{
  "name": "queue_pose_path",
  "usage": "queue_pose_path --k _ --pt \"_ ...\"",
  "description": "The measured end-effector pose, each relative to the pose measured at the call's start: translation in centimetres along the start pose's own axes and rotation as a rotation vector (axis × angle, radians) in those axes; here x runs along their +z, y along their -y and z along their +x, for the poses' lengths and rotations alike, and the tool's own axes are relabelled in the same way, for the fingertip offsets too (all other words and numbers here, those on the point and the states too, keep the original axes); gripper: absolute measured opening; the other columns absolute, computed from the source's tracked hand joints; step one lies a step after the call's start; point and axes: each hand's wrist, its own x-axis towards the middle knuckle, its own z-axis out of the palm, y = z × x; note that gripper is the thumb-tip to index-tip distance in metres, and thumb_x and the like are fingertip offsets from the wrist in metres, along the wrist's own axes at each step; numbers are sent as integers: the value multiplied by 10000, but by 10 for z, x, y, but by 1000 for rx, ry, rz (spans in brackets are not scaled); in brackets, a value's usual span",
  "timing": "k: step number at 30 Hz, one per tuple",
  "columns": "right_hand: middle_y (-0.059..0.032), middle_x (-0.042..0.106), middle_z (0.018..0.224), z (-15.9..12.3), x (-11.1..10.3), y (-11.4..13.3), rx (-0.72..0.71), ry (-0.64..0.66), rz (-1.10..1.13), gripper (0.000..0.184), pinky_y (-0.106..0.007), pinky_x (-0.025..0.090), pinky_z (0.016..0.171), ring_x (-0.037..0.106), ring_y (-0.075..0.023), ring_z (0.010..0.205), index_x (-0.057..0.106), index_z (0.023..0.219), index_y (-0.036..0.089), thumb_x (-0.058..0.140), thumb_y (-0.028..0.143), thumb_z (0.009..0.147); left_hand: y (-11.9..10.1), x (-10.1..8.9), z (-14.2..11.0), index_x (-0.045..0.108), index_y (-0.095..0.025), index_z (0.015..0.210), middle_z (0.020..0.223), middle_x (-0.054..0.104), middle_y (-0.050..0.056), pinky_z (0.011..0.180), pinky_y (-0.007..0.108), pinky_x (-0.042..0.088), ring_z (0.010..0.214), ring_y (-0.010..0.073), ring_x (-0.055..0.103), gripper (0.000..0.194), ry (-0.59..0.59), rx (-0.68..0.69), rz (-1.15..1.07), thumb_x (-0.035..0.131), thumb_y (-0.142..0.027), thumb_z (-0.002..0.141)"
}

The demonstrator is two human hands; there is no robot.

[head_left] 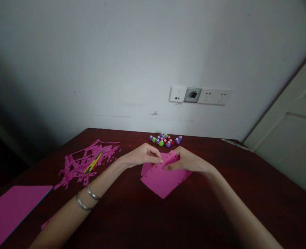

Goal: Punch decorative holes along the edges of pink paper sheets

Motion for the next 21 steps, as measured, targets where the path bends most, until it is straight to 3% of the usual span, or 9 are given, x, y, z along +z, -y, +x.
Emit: queue_pose_path --k 8,14,16,18,21 --pt "51 500 528 -2 2 1 26 7 34 230 -179 310 420 399 -45 446 640 650 141 684 365 680 -5 3 -2 645 -127 684 583 552 -24 552 205 344 540 53 450 180 57 -30 50 656 -304 718" --pt "13 611 623 -6 4 8 46 -24 138 195 -194 393 468 510 -73 509 678 748 148 687 330 677 -1 -3 -1 655 -135 715 647 583 -2 609 220 374 604 74 486 255 13 7 58 610 -383 755" --pt "-7 633 647 -5 3 8 78 -121 220 212 -208 418 477 535 -86 520 677 756 143 694 335 669 3 -12 -2 664 -132 764 709 619 28 648 238 395 643 89 520 327 -41 34 49 553 -439 790" --pt "-21 636 643 -2 3 5 102 -305 317 243 -220 429 473 541 -94 510 669 750 131 709 349 650 8 -22 -1 671 -126 822 762 644 54 701 260 413 686 104 550 378 -93 58 11 526 -474 799" --pt "-32 635 652 6 0 -1 79 -572 435 281 -245 454 500 551 -105 522 649 728 123 738 360 607 15 -29 3 672 -120 879 831 664 74 783 288 422 781 130 583 343 -167 74 -79 642 -424 723"
